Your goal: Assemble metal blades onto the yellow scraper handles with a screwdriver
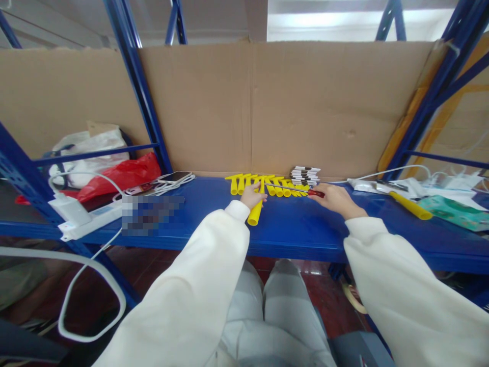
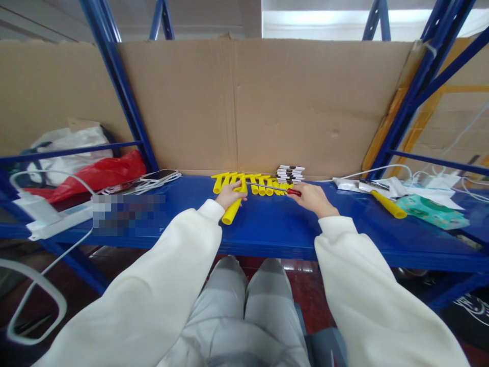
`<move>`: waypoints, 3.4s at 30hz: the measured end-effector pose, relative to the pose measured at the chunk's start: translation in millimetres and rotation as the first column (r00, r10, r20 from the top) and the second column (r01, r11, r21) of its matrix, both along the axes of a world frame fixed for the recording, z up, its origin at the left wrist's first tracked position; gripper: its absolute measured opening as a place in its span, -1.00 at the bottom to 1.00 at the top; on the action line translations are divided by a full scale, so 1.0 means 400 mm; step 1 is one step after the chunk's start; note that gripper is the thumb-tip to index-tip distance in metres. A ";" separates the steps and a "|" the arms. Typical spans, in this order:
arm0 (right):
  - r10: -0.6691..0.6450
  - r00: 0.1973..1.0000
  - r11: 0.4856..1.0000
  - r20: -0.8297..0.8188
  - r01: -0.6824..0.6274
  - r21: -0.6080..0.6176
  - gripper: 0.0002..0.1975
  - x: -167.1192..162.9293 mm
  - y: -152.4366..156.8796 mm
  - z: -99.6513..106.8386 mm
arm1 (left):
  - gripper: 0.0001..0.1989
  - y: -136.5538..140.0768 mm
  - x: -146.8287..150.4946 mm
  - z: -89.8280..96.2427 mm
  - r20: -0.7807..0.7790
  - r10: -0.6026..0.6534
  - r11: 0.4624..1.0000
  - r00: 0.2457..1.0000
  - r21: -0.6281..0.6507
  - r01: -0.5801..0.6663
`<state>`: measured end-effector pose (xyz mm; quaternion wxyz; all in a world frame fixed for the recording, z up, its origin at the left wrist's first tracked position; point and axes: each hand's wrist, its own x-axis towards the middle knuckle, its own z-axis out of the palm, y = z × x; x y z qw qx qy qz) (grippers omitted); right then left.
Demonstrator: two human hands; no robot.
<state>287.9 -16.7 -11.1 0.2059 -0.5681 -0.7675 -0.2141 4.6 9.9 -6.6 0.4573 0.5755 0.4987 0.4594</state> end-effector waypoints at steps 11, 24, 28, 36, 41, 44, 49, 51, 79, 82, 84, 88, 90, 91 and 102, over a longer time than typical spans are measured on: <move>-0.056 0.997 0.998 -0.060 0.055 -0.019 -0.85 0.000 0.005 -0.002 | -0.23 0.007 0.002 -0.007 -0.015 0.006 1.000 1.000 -0.016 -0.006; 0.000 0.998 1.000 -0.069 -0.002 -0.018 -0.77 -0.008 0.000 0.002 | -0.21 0.003 0.006 -0.001 -0.005 0.033 0.999 0.999 -0.029 -0.034; -0.064 0.994 0.998 -0.088 0.061 -0.032 -0.83 -0.009 0.000 0.002 | -0.24 0.001 0.005 -0.001 0.006 0.022 1.000 1.000 -0.015 -0.022; -0.025 0.997 1.000 -0.073 0.024 -0.020 -0.87 -0.005 0.000 0.003 | -0.31 0.008 0.003 -0.004 -0.009 -0.015 1.000 1.000 -0.010 0.015; -0.008 0.998 0.999 -0.062 0.005 -0.050 -0.84 -0.005 0.000 0.003 | -0.34 0.017 0.004 -0.012 0.022 -0.015 1.000 1.000 -0.001 0.015; -0.002 0.997 0.998 -0.076 -0.003 -0.066 -0.83 -0.008 0.001 0.001 | -0.31 0.020 0.004 -0.015 0.043 0.004 1.000 0.999 0.001 -0.004; -0.034 0.993 0.999 -0.117 0.029 -0.038 -0.84 -0.011 0.002 0.000 | -0.36 0.025 0.001 -0.019 0.049 -0.020 1.000 0.999 0.018 0.019; -0.034 0.993 0.999 -0.116 0.031 -0.025 -0.87 -0.010 0.001 0.000 | -0.39 0.027 0.001 -0.021 0.042 -0.033 0.999 0.999 0.021 0.032; 0.152 0.974 0.982 -0.169 -0.168 -0.086 -0.84 0.015 0.030 -0.017 | -0.37 0.018 0.000 -0.011 -0.001 -0.039 0.999 0.999 0.011 0.039; 0.144 0.973 0.982 -0.183 -0.163 -0.093 -0.84 0.014 0.030 -0.016 | -0.38 0.015 0.001 -0.007 -0.005 -0.031 1.000 1.000 0.001 0.031; 0.121 0.975 0.984 -0.185 -0.142 -0.106 -0.84 0.011 0.028 -0.014 | -0.37 0.016 0.001 -0.006 0.007 -0.022 1.000 1.000 0.004 0.022; 0.096 0.978 0.985 -0.188 -0.120 -0.123 -0.85 0.006 0.022 -0.009 | -0.32 0.019 0.003 -0.009 0.042 0.006 1.000 0.999 0.018 -0.007; 0.096 0.977 0.986 -0.188 -0.120 -0.119 -0.86 0.004 0.020 -0.008 | -0.32 0.020 0.004 -0.011 0.057 0.005 1.000 0.998 0.020 -0.006; 0.095 0.978 0.986 -0.188 -0.119 -0.119 -0.86 0.004 0.019 -0.007 | -0.31 0.019 0.004 -0.010 0.061 0.004 1.000 0.998 0.020 -0.005; 0.075 0.985 0.985 -0.157 -0.098 -0.144 -0.85 0.013 0.024 -0.009 | -0.35 0.031 -0.002 -0.003 0.052 0.110 0.988 0.993 0.102 -0.115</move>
